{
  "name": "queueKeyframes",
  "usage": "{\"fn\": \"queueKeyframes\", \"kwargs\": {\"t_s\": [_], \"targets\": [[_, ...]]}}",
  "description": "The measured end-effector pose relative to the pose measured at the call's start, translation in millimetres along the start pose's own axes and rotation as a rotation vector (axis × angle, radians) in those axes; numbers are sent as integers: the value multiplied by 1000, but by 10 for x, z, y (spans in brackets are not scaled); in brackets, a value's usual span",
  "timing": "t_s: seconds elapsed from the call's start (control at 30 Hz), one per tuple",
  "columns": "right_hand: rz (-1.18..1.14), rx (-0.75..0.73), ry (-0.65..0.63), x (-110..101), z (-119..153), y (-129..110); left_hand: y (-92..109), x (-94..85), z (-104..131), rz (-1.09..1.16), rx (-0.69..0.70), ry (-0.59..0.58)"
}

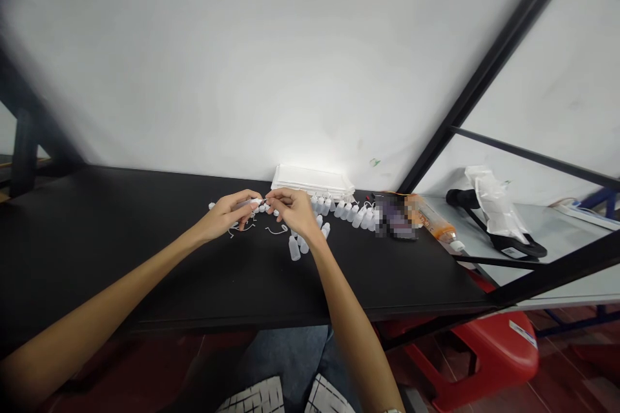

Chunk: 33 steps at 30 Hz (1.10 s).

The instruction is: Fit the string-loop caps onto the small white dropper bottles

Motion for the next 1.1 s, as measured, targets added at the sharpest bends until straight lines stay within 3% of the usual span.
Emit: {"fn": "queueKeyframes", "kwargs": {"t_s": [1.1], "targets": [[4,-15,36,27,-6,64,48,0,15,-107,-9,27]]}}
Point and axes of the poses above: each hand's wrist, its own z-axis away from the middle knuckle, its own x-axis out of the palm, y = z × x, the point moved 3 cm from there along -z, towards the middle knuckle, and after that the axes turned 5 degrees about y, right-handed, at the moved point
